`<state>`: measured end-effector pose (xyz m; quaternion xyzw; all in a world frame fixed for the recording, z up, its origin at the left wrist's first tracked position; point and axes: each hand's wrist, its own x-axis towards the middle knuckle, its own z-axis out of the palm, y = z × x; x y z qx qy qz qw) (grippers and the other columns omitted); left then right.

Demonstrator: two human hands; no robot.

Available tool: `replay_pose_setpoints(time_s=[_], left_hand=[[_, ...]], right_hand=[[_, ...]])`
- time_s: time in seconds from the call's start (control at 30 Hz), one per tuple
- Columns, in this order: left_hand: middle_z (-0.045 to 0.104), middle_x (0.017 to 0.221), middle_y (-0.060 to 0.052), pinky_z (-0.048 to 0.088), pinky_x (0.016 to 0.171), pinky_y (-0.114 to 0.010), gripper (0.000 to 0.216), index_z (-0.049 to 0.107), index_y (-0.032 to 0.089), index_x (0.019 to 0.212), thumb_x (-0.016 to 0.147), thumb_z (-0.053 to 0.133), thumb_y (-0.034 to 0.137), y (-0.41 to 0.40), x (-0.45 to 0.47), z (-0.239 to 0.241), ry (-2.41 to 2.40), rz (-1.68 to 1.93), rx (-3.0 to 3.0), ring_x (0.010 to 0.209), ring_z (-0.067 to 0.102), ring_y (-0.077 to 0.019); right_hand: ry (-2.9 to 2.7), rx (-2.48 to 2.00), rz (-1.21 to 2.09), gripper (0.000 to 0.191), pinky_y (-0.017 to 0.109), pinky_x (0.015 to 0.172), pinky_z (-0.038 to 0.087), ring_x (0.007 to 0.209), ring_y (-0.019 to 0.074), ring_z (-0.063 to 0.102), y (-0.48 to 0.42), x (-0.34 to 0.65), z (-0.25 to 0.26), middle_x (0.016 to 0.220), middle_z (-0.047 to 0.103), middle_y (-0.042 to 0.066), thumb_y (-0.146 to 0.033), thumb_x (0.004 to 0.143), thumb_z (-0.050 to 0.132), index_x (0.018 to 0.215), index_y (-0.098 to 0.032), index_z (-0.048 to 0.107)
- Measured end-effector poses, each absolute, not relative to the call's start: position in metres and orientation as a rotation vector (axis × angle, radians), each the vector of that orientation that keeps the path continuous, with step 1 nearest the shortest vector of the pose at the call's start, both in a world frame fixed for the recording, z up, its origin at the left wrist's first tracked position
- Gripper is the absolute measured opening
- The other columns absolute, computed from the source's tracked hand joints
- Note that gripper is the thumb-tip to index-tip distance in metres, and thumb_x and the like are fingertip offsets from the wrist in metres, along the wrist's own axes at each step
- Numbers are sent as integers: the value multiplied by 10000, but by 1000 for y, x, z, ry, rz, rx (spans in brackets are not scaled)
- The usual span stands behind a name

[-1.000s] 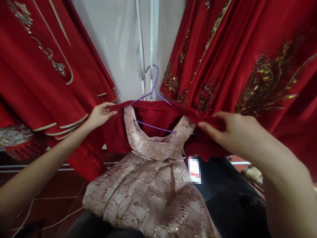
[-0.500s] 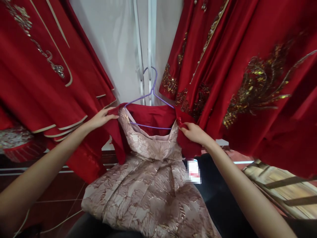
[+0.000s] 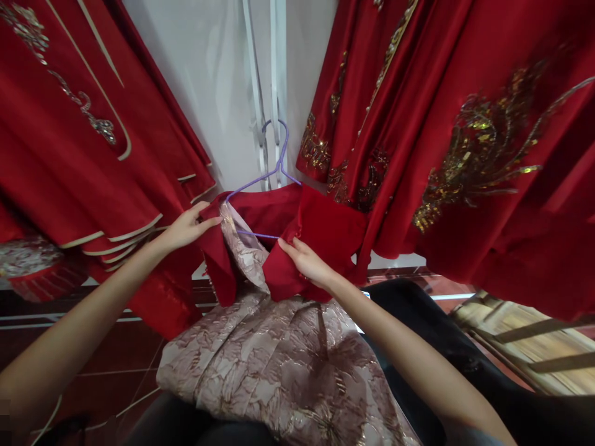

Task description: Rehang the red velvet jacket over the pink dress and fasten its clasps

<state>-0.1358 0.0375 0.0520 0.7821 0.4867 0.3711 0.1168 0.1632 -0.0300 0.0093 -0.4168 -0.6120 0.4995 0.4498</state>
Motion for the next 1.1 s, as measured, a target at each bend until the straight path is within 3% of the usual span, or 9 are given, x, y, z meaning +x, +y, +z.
replay_pose_setpoints(time_s=[0.2, 0.37, 0.53, 0.6, 0.77, 0.83, 0.93, 1.1], left_hand=[[570, 1058, -72, 450, 900, -355, 352, 607, 184, 962, 781, 596, 486, 37, -136, 44, 1546, 1193, 2338, 988, 562, -235], [543, 745, -6, 456, 726, -302, 209, 574, 194, 841, 840, 535, 400, 38, -131, 63, 1600, 1468, 2143, 734, 540, -177], [501, 710, 9, 435, 695, -280, 228, 530, 194, 786, 898, 473, 384, 19, -81, 98, 1461, 1748, 2011, 713, 521, -153], [504, 725, 9, 435, 701, -277, 241, 523, 201, 810, 918, 447, 402, 2, -49, 97, 1370, 1723, 2043, 727, 531, -151], [512, 666, 20, 397, 600, -277, 175, 488, 223, 792, 870, 536, 372, -14, 6, 51, 1189, 1240, 2235, 594, 490, -139], [497, 628, 31, 389, 579, -281, 141, 488, 231, 799, 856, 556, 341, -8, 9, 30, 1262, 1238, 2198, 552, 474, -136], [561, 702, 20, 443, 625, -281, 185, 511, 239, 851, 779, 661, 321, 1, 5, 9, 1295, 1353, 2075, 621, 547, -142], [650, 863, -20, 532, 745, -288, 364, 491, 245, 938, 693, 758, 283, -4, 7, -6, 1027, 1574, 1671, 791, 658, -147]], right_hand=[[-1930, -1410, 647, 277, 365, 709, 505, 743, 246, 661, -34, 205, 8, 801, 686, 74, -482, 811, 597, 821, -208, 555], [-1896, -1593, 269, 344, 298, 549, 414, 493, 198, 562, -40, 246, 17, 567, 566, -25, -526, 860, 521, 1020, -222, 529], [-2001, -1258, 165, 243, 303, 658, 438, 655, 184, 567, -42, 231, 32, 755, 613, 31, -447, 929, 444, 859, -225, 513], [-2068, -1105, 166, 223, 313, 724, 446, 741, 193, 572, -44, 215, 34, 815, 601, 44, -412, 940, 438, 841, -226, 508], [-2151, -910, 309, 141, 329, 764, 469, 788, 190, 560, -50, 185, 29, 855, 566, 45, -333, 941, 451, 867, -231, 512], [-2052, -946, 310, 99, 355, 780, 485, 827, 200, 557, -50, 182, 24, 887, 553, 56, -316, 903, 513, 863, -227, 499], [-1774, -990, 349, 197, 342, 730, 524, 965, 225, 550, -43, 186, 14, 1014, 517, 78, -284, 805, 613, 840, -233, 426], [-1593, -867, 693, 384, 291, 742, 544, 953, 157, 601, -27, 192, 5, 1166, 503, 51, -217, 764, 613, 1083, -271, 407]])
